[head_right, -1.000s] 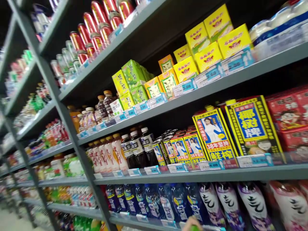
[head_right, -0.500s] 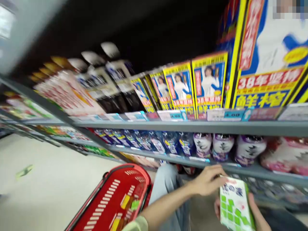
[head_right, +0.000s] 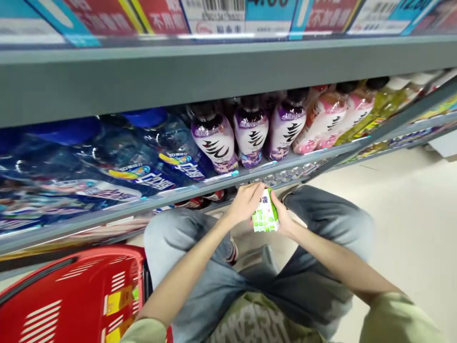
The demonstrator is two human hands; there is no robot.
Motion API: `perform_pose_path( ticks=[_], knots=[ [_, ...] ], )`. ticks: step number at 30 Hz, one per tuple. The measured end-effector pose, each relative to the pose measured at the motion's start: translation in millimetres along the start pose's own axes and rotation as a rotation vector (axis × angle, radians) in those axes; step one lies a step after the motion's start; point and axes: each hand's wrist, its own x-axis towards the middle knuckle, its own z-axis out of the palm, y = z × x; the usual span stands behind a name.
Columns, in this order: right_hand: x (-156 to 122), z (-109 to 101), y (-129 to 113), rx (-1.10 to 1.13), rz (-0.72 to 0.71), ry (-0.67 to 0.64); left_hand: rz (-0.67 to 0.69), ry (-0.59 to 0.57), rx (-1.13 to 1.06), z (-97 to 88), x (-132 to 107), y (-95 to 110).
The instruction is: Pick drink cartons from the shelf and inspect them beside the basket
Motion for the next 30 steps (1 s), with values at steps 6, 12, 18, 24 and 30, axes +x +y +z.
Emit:
perform_pose_path(
  ticks=[6,12,18,24,30],
  knots=[
    [7,9,7,0.168,0.088,-0.018,-0.125,-0.08,-0.288,-25.7,6,1],
    [15,30,21,0.172,0.111,-0.182,-0.046,-0.251,-0.733,-53.1,-4,-9],
    [22,47,39,0.003,0.238,-0.46,-0.018,-0.271,-0.999,-66.9,-26,-8],
    [29,61,57,0.114,0.247,-0.435,-0.091,-0.195,-1.049,-70.8,-35,-14],
    [33,70,57,0.088,0.234,-0.427,-0.17,-0.036,-0.898,-76.1,-39,-16]
  ],
)
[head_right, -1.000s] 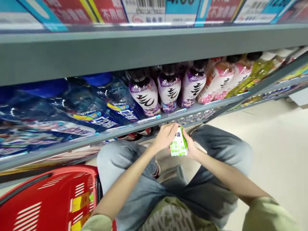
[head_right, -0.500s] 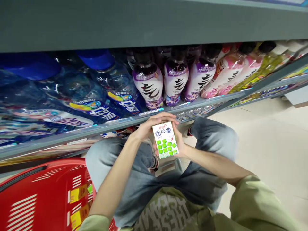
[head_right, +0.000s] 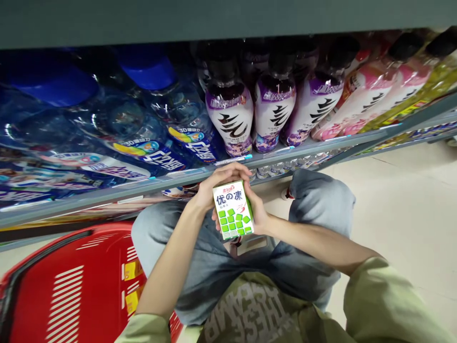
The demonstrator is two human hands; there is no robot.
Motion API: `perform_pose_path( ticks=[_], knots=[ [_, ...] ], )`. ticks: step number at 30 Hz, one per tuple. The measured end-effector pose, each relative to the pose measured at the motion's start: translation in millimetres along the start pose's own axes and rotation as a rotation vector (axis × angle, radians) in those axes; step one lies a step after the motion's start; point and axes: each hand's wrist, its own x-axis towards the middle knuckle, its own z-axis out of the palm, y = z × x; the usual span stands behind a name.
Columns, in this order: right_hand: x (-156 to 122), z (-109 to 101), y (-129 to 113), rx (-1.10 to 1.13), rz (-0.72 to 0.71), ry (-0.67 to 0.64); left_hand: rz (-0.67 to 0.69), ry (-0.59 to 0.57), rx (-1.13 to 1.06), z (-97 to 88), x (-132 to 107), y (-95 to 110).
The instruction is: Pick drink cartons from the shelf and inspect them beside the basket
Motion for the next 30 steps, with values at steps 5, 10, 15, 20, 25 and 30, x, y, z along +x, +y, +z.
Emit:
perform_pose_path(
  ticks=[5,10,15,20,25,30],
  knots=[
    [-1,0,0,-0.041,-0.026,0.023,-0.008,-0.022,0.064,0.2,-1,0],
    [-1,-5,4,-0.122,-0.052,0.083,-0.06,-0.068,0.142,-2.0,-1,-2],
    [-2,2,3,-0.075,-0.094,0.167,-0.066,-0.103,0.182,-2.9,0,-6],
    [-3,8,0,-0.062,-0.101,0.122,-0.047,-0.087,0.196,-2.6,0,-6],
    [-2,-1,1,-0.105,-0.078,0.14,-0.056,-0.062,0.211,-1.9,-1,-6],
    [-4,0,0,-0.109,-0.074,0.133,-0.045,-0.076,0.202,-0.5,0,-7]
  ],
)
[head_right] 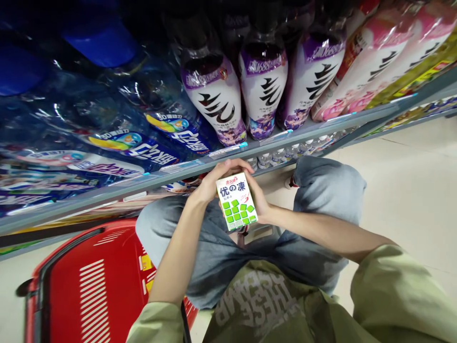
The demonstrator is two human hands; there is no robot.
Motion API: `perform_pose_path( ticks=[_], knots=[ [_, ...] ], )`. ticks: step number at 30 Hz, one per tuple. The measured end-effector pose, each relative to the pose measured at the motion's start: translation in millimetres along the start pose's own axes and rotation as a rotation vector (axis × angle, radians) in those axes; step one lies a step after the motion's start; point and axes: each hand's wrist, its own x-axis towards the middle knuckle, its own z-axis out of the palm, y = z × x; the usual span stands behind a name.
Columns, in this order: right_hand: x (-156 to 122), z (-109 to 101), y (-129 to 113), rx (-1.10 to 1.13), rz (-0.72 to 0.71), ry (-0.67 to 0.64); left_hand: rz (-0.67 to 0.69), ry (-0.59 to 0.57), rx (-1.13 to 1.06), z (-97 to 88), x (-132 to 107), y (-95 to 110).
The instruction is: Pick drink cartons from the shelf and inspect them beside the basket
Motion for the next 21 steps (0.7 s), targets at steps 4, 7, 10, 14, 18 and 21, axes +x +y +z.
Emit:
perform_pose_path(
  ticks=[4,7,10,14,18,21],
  knots=[
    [-1.4,3.8,-1.6,0.035,0.01,0.026,-0.011,-0.024,-0.017,1.5,1.6,0.6],
    [-1.2,5.2,-1.8,0.073,0.002,0.062,-0.012,-0.035,-0.036,1.9,3.0,0.1],
    [-0.9,5.0,-0.9,0.073,-0.011,0.078,-0.033,-0.031,-0.045,1.7,3.7,-0.9],
    [-1.3,2.5,0.6,0.058,-0.025,0.075,-0.043,-0.023,-0.03,1.3,3.7,-2.1],
    [-1.7,-0.5,1.4,0.019,-0.048,0.062,-0.046,-0.029,-0.014,1.0,4.3,-4.0],
    [-1.7,-1.1,1.1,-0.004,-0.041,0.054,-0.03,-0.028,-0.004,1.0,5.4,-5.2]
  ],
)
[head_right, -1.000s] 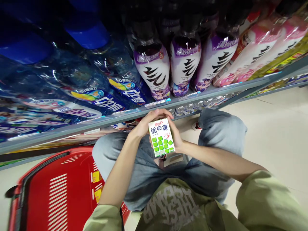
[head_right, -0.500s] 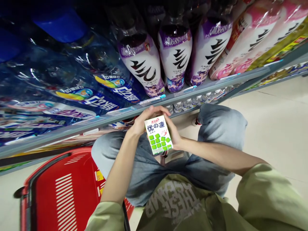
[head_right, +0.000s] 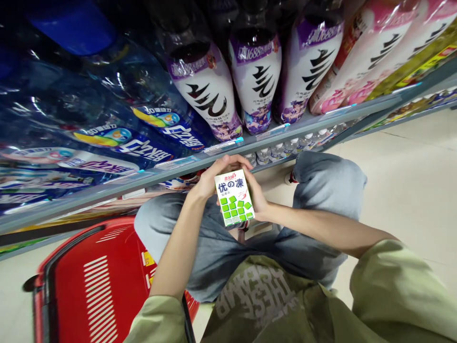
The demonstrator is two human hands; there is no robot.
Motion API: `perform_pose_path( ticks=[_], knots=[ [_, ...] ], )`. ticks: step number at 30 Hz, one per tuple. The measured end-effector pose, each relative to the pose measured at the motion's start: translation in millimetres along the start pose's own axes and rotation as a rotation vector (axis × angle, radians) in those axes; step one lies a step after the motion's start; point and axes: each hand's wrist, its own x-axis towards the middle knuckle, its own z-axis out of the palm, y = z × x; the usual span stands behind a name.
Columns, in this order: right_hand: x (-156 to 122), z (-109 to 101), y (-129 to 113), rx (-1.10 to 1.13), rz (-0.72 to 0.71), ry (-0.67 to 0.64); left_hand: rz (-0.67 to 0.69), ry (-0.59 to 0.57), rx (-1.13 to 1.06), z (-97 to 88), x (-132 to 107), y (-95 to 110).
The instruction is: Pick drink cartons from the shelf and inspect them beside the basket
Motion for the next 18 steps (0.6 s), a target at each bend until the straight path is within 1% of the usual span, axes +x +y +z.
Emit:
perform_pose_path(
  ticks=[6,14,18],
  knots=[
    [0.3,2.6,-0.8,-0.002,-0.011,0.02,0.061,-0.023,-0.003,0.0,0.8,0.7],
    [0.2,3.0,0.0,-0.022,-0.013,0.022,0.067,-0.023,-0.007,0.4,0.1,0.0],
    [0.9,2.7,0.1,-0.009,-0.014,0.014,0.069,-0.042,-0.025,-0.5,0.5,-2.0]
  ],
)
